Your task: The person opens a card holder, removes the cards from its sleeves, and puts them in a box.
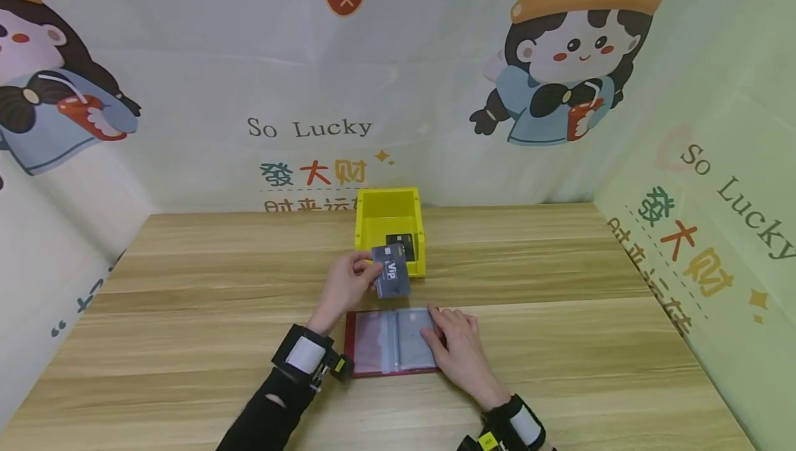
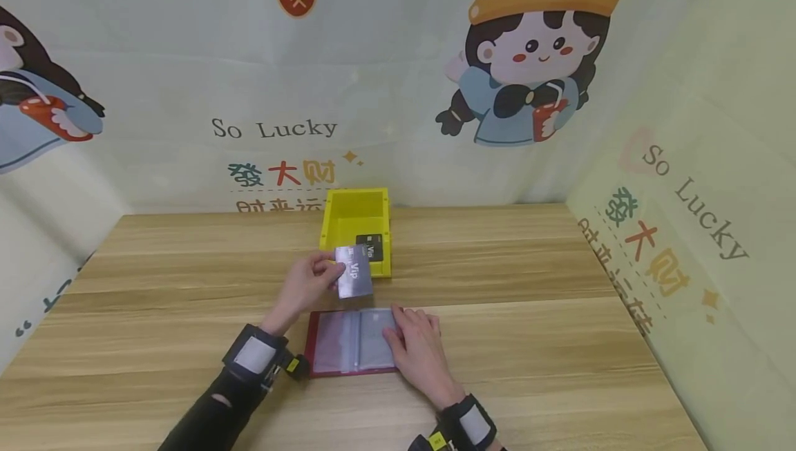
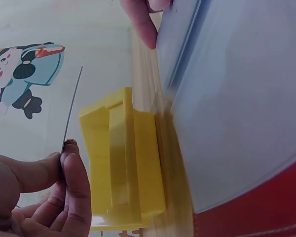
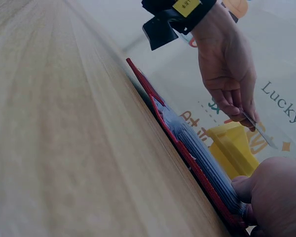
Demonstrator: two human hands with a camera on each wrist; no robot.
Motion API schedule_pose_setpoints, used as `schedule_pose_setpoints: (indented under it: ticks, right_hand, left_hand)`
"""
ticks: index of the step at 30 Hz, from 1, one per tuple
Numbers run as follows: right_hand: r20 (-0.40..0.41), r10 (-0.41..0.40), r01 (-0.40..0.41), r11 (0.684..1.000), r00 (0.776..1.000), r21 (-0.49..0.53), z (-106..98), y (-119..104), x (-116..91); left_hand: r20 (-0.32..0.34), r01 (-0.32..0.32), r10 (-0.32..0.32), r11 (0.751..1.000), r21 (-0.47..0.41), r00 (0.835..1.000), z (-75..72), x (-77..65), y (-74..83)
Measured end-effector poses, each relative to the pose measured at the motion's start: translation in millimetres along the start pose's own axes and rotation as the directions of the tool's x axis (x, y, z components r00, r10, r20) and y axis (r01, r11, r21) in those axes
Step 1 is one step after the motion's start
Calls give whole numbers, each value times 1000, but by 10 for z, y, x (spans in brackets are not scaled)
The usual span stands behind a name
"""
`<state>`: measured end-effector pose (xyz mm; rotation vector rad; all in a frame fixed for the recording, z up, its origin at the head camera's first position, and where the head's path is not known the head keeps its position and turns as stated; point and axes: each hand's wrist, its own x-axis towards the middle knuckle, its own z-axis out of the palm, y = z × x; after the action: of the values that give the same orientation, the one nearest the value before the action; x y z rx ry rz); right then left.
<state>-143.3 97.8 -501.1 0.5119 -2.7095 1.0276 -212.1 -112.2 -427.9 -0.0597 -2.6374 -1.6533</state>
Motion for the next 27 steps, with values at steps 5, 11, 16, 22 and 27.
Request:
schedule_pose_setpoints:
  ticks: [5, 11, 16, 22, 27]
  right_hand:
    - [-23, -26, 26, 1000, 999, 11, 25, 22, -2]
    - [3, -7, 7, 1000, 1000, 3, 21, 24, 1]
    - [6, 0, 0, 1000, 1000, 0, 17, 19, 3]
    - [3, -5, 5, 1000, 1000, 8, 11, 19, 1]
    - [7, -3, 3, 1000, 1000, 10, 5, 18, 4]
  left_hand:
    - [-10, 7, -6, 998, 59, 1000, -6, 119, 70]
    - [-17, -10, 13, 988, 156, 1000, -27, 284, 179]
    - [-6, 7, -6, 977, 212, 1000, -29, 422, 243]
    - [-5, 12, -11, 960, 279, 1000, -27, 565, 317]
    - [17, -18, 13, 938, 345, 1000, -37, 664, 363]
